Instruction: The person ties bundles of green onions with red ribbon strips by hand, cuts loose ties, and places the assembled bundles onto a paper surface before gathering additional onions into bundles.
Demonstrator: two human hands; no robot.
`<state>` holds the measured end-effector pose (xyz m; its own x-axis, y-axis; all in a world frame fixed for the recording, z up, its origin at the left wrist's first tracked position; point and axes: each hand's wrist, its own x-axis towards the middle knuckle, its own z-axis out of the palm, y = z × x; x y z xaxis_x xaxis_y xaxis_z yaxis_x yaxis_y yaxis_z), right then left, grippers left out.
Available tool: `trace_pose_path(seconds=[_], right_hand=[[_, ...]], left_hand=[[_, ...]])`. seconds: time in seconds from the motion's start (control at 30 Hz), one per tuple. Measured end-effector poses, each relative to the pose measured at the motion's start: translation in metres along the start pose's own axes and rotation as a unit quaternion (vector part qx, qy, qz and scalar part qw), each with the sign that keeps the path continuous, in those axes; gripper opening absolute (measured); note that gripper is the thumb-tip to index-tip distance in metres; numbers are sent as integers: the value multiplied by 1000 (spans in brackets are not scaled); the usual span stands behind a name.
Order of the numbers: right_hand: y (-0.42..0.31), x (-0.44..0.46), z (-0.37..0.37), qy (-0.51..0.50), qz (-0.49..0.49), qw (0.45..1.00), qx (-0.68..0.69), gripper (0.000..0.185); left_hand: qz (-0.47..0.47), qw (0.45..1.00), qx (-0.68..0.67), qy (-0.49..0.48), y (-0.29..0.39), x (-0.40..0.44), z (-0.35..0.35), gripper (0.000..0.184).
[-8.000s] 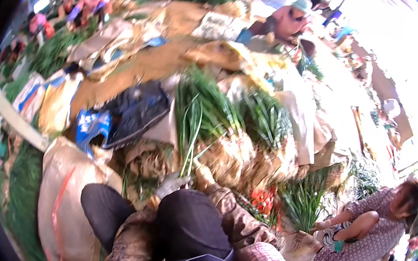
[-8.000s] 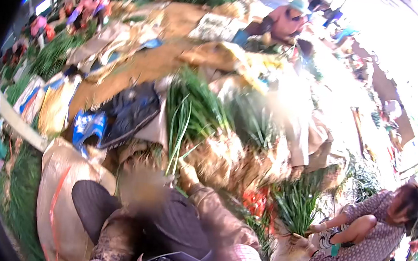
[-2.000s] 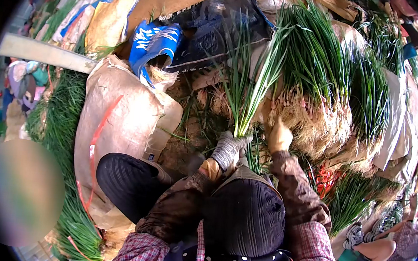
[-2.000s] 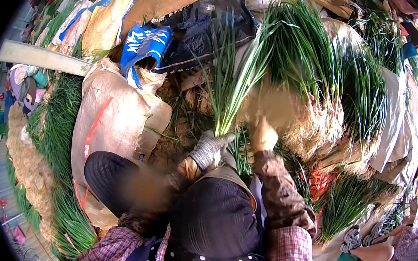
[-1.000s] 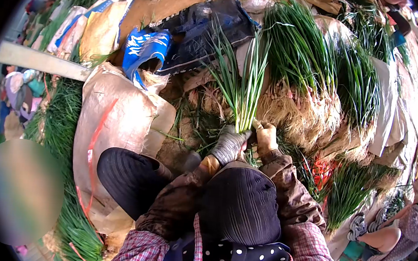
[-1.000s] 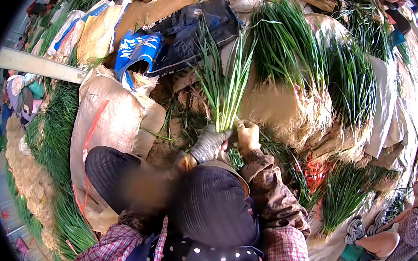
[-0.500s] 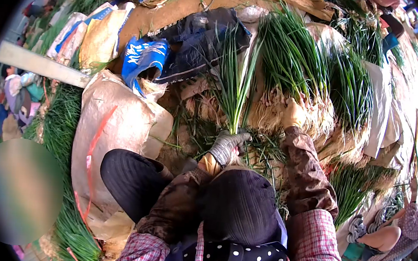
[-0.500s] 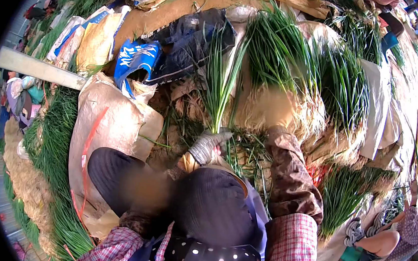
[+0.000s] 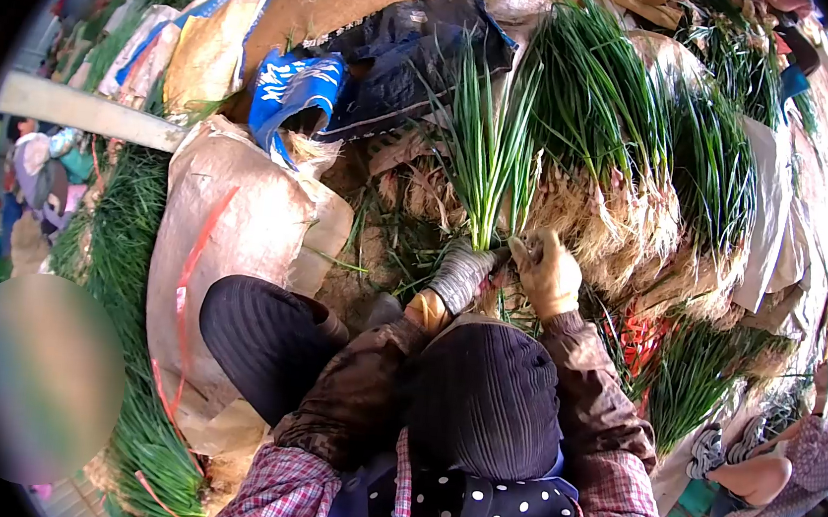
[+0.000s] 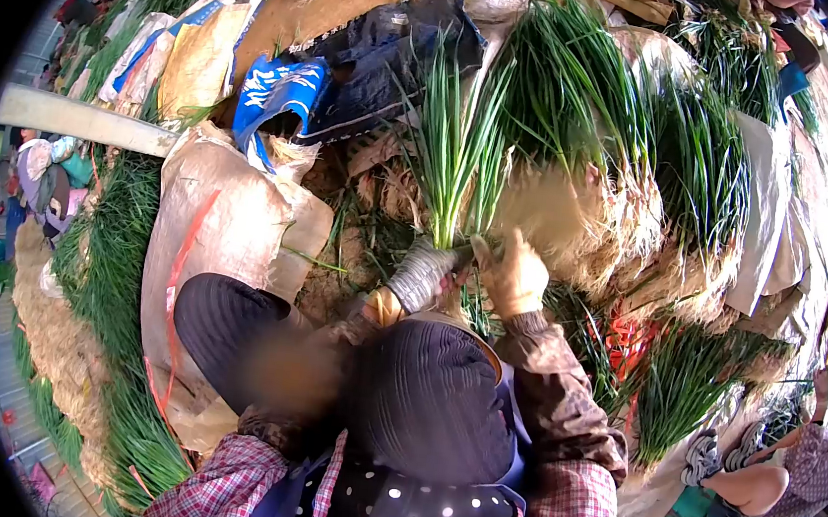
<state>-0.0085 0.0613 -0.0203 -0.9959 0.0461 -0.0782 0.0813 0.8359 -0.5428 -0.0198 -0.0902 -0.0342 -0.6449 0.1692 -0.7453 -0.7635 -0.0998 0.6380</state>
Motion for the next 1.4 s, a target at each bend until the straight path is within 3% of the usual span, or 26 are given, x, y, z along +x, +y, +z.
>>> trace_pose_path(seconds=[0.03,0.1,0.27,0.37,0.4,0.47,0.5,0.53,0.57,0.63,0.67,0.7,0.8,0.83,0.87,0.9,0.93,0.97,1.03,1.1,1.17,1.2,1.3,1.33,1.37,1.4], right_hand=[[-6,10,-1,17,8,998,-61,36],[-18,27,-5,-39,19,999,-10,34],[-10,26,20,-39,44,987,151,21],[-28,14,15,-23,-4,999,46,23],[-34,11,9,-33,1,999,40,22],[-18,6,32,-30,90,981,170,20],[-12,5,40,-28,133,963,232,19],[-13,6,40,-74,246,912,319,18],[-9,1,43,-64,238,907,342,20],[-20,-6,33,-21,320,839,441,18],[5,-7,43,-16,347,763,545,17],[28,-10,56,14,371,714,594,17],[55,-35,55,-21,380,777,501,21],[53,-39,46,-141,325,862,363,26],[51,-43,34,-255,256,909,209,30],[51,-48,26,-356,177,916,47,35],[59,-50,44,-254,90,963,-1,44],[66,-39,49,-241,187,947,-102,46],[30,-12,30,-47,69,994,-76,48],[-24,31,1,-181,158,961,-134,41],[-15,55,26,-164,153,966,-131,34],[-16,54,24,-135,90,983,-80,23],[-10,42,41,-133,74,982,116,17],[-23,35,32,-171,97,972,126,18],[-14,22,41,-103,17,978,180,21],[-14,15,41,-90,30,978,188,21]], left_hand=[[9,1000,4,9,10,-10,3,24],[27,999,13,24,18,-20,6,27],[149,946,270,100,-29,25,-11,33],[108,964,228,84,-12,13,-10,32],[143,957,234,91,-13,12,-10,29],[143,962,202,116,-15,8,-9,27],[143,964,185,128,-14,5,-8,26],[190,960,149,141,-24,16,-10,24],[135,976,121,119,-36,23,-14,20],[25,995,61,73,-20,10,-12,15],[-1,999,1,33,2,-15,-11,14],[69,996,-35,45,-21,6,-15,14],[50,996,-59,41,0,-11,-15,14],[49,996,-70,41,0,-12,-15,15],[49,995,-80,41,0,-12,-15,15],[44,995,-83,43,0,-11,-15,16],[39,995,-85,45,-2,-8,-15,16],[32,994,-88,48,-6,-6,-15,16],[31,997,-57,52,-18,3,-18,16],[31,998,-10,55,-11,-1,-16,15],[29,996,50,63,14,-23,-13,15],[42,996,31,69,12,-21,-12,16],[11,982,157,102,10,-12,-19,18],[62,992,83,67,-21,12,-28,21],[60,993,83,60,-30,24,-31,21],[50,992,95,72,-22,17,-29,20]])
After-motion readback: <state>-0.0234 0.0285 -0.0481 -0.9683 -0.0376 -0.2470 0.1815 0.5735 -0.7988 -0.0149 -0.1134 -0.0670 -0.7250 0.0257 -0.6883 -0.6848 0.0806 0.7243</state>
